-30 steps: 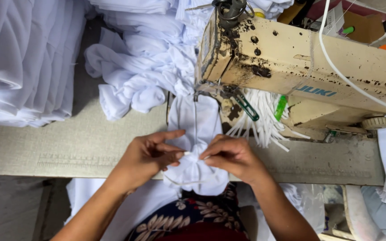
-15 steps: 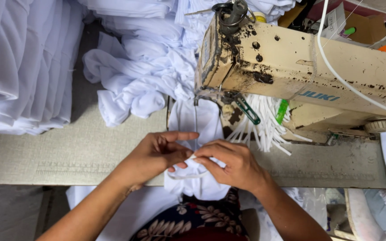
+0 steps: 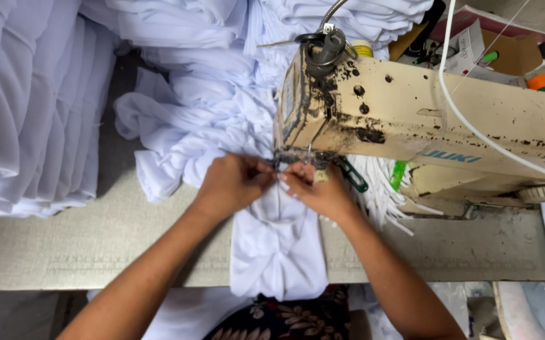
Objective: Sewing elastic bands onto white fabric pieces using an industrial sewing machine
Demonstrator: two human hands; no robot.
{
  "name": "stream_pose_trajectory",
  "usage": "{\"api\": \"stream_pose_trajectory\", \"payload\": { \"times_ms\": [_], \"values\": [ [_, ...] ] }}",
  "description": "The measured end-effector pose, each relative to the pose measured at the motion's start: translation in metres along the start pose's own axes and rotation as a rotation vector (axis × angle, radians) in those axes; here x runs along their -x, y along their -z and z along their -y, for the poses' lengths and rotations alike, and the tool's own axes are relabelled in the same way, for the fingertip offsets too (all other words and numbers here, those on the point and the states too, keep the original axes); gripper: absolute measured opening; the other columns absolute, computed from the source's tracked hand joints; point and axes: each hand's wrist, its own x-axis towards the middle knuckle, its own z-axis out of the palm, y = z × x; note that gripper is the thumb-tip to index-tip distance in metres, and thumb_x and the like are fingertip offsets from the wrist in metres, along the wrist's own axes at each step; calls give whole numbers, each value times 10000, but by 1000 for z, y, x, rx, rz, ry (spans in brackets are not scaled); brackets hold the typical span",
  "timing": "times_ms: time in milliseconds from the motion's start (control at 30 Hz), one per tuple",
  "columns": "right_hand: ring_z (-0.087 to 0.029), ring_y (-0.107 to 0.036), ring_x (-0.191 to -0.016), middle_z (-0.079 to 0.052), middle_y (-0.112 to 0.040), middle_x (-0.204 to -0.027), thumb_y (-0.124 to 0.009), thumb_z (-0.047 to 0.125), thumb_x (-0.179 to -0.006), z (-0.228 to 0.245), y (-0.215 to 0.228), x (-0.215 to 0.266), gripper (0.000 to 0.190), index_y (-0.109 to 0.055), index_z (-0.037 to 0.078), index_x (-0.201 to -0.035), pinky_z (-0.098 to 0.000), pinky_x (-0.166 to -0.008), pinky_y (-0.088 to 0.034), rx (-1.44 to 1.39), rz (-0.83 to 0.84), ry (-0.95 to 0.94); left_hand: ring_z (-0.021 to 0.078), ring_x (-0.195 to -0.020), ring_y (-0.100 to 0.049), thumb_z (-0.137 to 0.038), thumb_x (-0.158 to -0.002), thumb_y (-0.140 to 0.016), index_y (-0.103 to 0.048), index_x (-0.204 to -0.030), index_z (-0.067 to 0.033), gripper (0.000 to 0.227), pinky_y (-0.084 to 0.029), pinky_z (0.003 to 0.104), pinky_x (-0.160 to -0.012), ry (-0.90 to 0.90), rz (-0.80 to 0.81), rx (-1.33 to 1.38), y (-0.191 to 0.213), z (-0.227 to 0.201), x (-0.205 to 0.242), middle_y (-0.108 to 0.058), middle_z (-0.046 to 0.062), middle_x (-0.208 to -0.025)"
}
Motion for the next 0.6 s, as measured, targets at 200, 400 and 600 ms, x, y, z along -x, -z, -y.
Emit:
{"api": "stream_pose_trajectory", "payload": {
  "times_ms": [200, 400, 600],
  "values": [
    [-240, -771, -628, -170, -756, -719, -742, 139, -865, 10, 2, 4, 208, -748, -30, -986, -303, -511, -639, 19, 73, -196, 401, -915, -747, -401, -761, -727, -829, -986, -250, 290, -592, 513, -848, 21, 24, -41, -7, 11, -3, -795, 60, -818],
    [-282, -752, -696, -51, -701, -585, -847, 267, -731, 21, 2, -5, 143, -805, 194, -846, -377, -678, -611, 532, -216, 211, 353, -972, -721, -383, -773, -745, -786, -979, -276, 236, -588, 498, -834, -202, -92, -307, 10, 2, 5, -767, 50, -932],
    [-337, -751, -862, -88, -772, -849, -765, 126, -797, 9, 13, -2, 138, -795, 186, -917, -437, -802, -596, 449, -86, 517, 372, -964, -709, -262, -752, -746, -738, -905, -204, 164, -552, 506, -839, -422, -136, -208, -5, 13, -1, -758, 89, -912]
  ]
}}
